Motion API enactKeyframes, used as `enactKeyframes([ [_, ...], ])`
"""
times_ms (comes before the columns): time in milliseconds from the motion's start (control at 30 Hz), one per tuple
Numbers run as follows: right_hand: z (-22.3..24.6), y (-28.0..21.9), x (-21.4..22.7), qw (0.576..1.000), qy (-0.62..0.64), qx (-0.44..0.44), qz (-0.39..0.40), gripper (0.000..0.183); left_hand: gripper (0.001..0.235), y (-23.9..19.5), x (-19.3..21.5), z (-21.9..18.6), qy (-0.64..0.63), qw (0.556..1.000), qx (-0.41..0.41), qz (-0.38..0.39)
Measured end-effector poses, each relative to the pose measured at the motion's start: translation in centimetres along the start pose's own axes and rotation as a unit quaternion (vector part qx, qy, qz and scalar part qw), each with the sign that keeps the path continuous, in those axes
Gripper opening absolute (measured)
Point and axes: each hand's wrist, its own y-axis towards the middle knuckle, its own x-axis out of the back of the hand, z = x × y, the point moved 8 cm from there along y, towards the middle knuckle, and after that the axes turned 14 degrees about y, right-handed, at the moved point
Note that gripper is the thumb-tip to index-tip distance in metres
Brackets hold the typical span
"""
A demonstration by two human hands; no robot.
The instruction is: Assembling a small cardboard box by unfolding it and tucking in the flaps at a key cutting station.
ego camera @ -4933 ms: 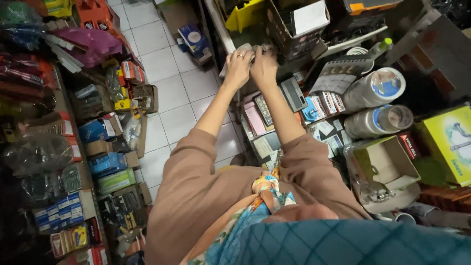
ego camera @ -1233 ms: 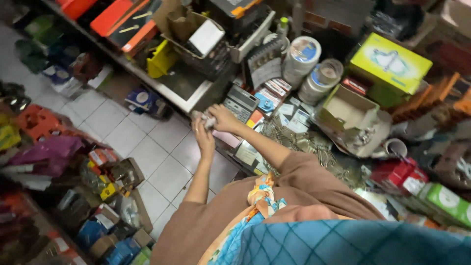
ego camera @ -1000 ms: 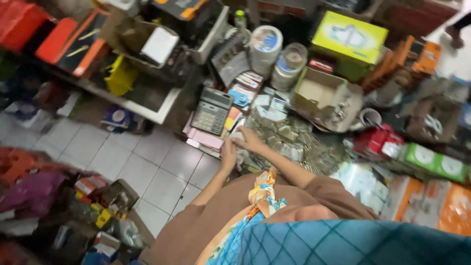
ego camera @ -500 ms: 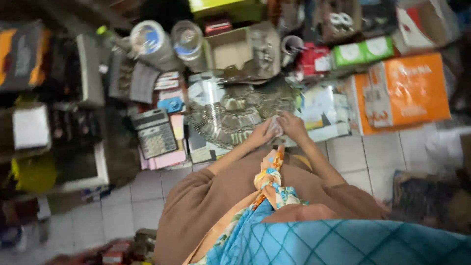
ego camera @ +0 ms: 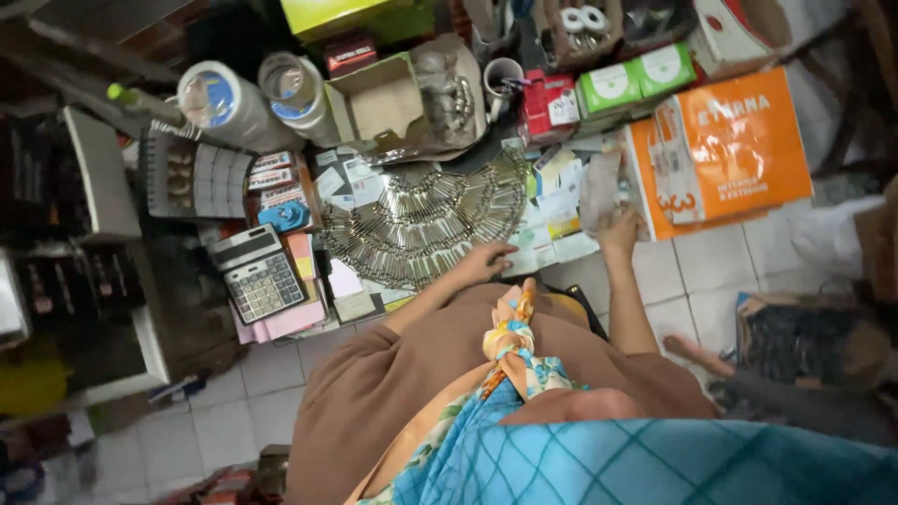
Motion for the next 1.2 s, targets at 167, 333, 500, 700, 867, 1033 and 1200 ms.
enactKeyframes([
  [167, 12.8, -4.6, -0.8, 0.977, -0.168, 0.111, 0.063, 0.049, 0.033, -0.1, 1.5, -0.5, -0.02, 0.997, 0.039, -0.056],
  [333, 14.6, -2.7, -4.9, 0.961, -0.099, 0.231, 0.117, 0.021, 0.018, -1.4, 6.0, 1.8, -0.023, 0.977, 0.153, -0.149],
  [500, 16.0, -2.2, -7.6, 0.949, -0.113, 0.26, 0.139, 0.006, 0.024, -5.7, 22.3, 1.2, -0.03, 0.834, 0.266, -0.482],
  [700, 18.4, -3.4, -8.4, 0.911, -0.07, 0.361, 0.186, 0.022, 0.078, -4.5, 32.6, 13.0, 0.018, 0.74, 0.474, -0.477],
  [867, 14.9, -1.5, -9.9, 0.916, -0.147, 0.306, 0.215, 0.019, 0.049, -1.5, 32.5, 22.0, 0.095, 0.751, 0.5, -0.42],
  [1033, 17.1, -1.8, -10.6, 0.927, -0.097, 0.267, 0.245, 0.016, 0.03, -3.7, 32.9, 15.8, 0.115, 0.772, 0.406, -0.474],
  [1200, 33.5, -10.7, -5.6, 0.89, 0.109, 0.378, 0.23, 0.076, 0.036, -7.3, 27.9, 6.8, 0.056, 0.834, 0.353, -0.421],
])
